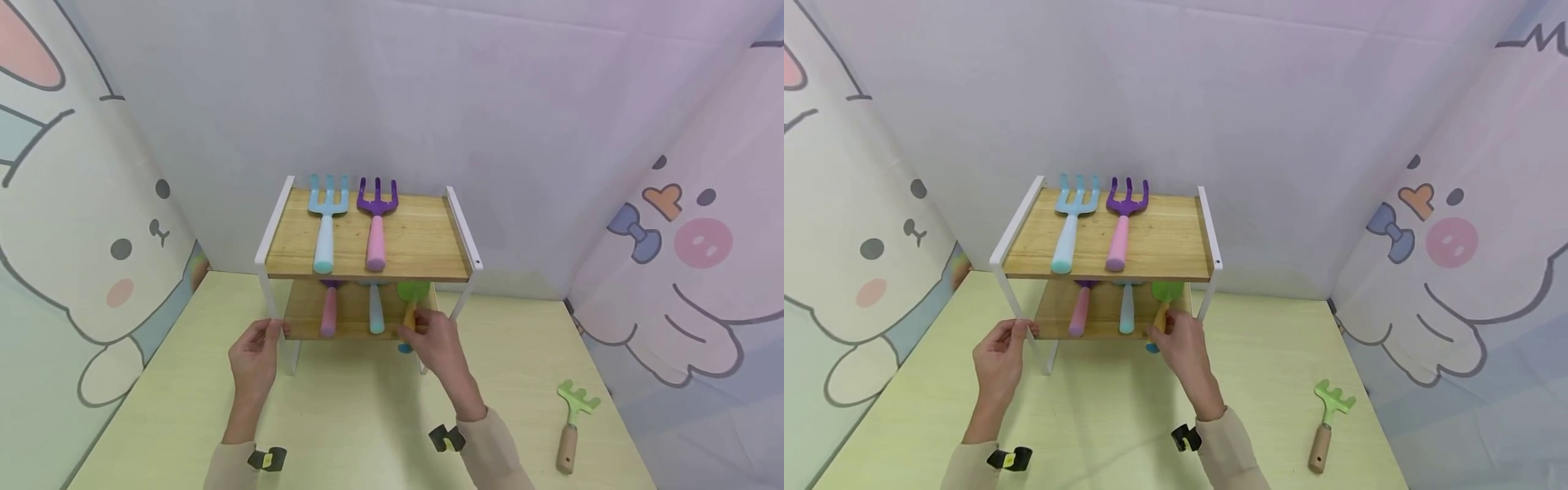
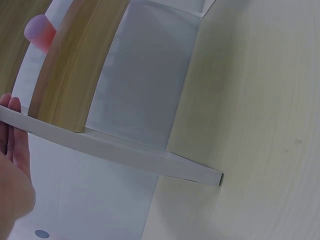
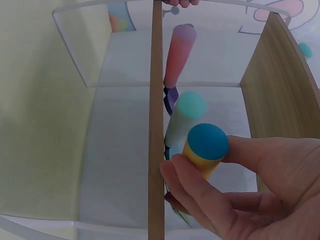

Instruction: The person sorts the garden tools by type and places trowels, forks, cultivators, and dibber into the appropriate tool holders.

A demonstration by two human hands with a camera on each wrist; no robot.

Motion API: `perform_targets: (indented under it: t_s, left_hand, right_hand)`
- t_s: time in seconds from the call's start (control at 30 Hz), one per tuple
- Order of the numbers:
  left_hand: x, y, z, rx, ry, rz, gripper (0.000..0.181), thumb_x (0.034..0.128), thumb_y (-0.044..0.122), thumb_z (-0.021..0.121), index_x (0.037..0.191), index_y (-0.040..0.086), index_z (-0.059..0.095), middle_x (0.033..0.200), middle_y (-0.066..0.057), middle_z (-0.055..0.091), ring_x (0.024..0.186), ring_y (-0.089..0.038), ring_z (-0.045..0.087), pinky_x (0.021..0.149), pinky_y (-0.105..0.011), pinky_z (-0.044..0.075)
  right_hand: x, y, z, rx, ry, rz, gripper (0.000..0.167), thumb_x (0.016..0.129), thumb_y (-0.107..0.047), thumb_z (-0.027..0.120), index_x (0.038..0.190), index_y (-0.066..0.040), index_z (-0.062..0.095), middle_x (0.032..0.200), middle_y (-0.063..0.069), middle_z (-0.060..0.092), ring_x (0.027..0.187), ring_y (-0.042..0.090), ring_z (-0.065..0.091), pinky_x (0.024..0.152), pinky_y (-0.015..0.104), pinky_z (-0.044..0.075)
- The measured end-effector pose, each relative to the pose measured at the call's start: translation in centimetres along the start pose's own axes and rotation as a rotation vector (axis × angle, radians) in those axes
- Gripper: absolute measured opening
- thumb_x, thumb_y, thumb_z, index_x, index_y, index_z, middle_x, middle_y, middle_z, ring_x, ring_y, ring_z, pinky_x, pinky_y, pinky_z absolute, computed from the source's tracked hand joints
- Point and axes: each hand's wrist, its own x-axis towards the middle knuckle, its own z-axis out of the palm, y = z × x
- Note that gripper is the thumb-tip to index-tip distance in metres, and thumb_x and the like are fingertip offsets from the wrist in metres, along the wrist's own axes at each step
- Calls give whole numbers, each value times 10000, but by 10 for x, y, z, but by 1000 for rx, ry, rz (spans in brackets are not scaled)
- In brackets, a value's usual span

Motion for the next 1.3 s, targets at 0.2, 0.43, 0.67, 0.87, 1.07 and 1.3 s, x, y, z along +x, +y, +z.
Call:
perform_targets:
  t_s: [0.2, 0.43, 0.67, 0.87, 1.07, 1.3]
  left_hand:
    - [1, -8, -1, -6, 5, -1, 115, 993, -102, 594, 945, -189, 653, 826, -7, 752, 798, -31, 715, 805, -145, 547]
    - [2, -20, -3, -4, -1, 9, 114, 993, -111, 585, 953, -202, 640, 835, -16, 759, 805, -27, 715, 807, -127, 534]
    - [1, -14, -2, 5, 1, 6, 110, 993, -115, 583, 949, -188, 652, 831, -15, 755, 803, -26, 713, 805, -135, 540]
    - [-1, 6, 2, -6, -5, 22, 132, 998, -104, 581, 940, -210, 635, 829, -20, 756, 799, -25, 716, 810, -124, 535]
    - [1, -10, -1, -2, 7, 0, 118, 994, -115, 580, 944, -203, 640, 828, -4, 752, 795, -26, 714, 809, -123, 534]
    - [1, -17, -2, -26, 6, 2, 119, 992, -120, 577, 951, -220, 627, 834, -33, 759, 797, -31, 715, 817, -114, 525]
  right_hand:
    - [4, -3, 0, -85, 39, -38, 240, 950, -63, 684, 1106, 118, 695, 990, 241, 740, 818, 269, 747, 643, 327, 619]
    - [7, -7, 2, -109, 43, -32, 210, 986, -57, 623, 1086, 117, 684, 952, 221, 729, 781, 245, 713, 607, 307, 595]
    - [11, -6, 6, -175, 54, -71, 206, 999, -8, 584, 794, -9, 560, 629, 31, 469, 515, 121, 420, 435, 212, 334]
    - [16, -7, 8, -222, 77, -69, 144, 1002, -4, 567, 865, 23, 603, 657, 25, 445, 557, 142, 424, 455, 236, 347]
    - [20, -7, 9, -249, 83, -67, 186, 1024, -12, 549, 1098, 128, 645, 726, 58, 512, 624, 173, 467, 496, 263, 407]
    - [21, -6, 11, -279, 98, -71, 210, 1040, -30, 538, 1121, 138, 635, 855, 172, 617, 719, 242, 541, 581, 341, 500]
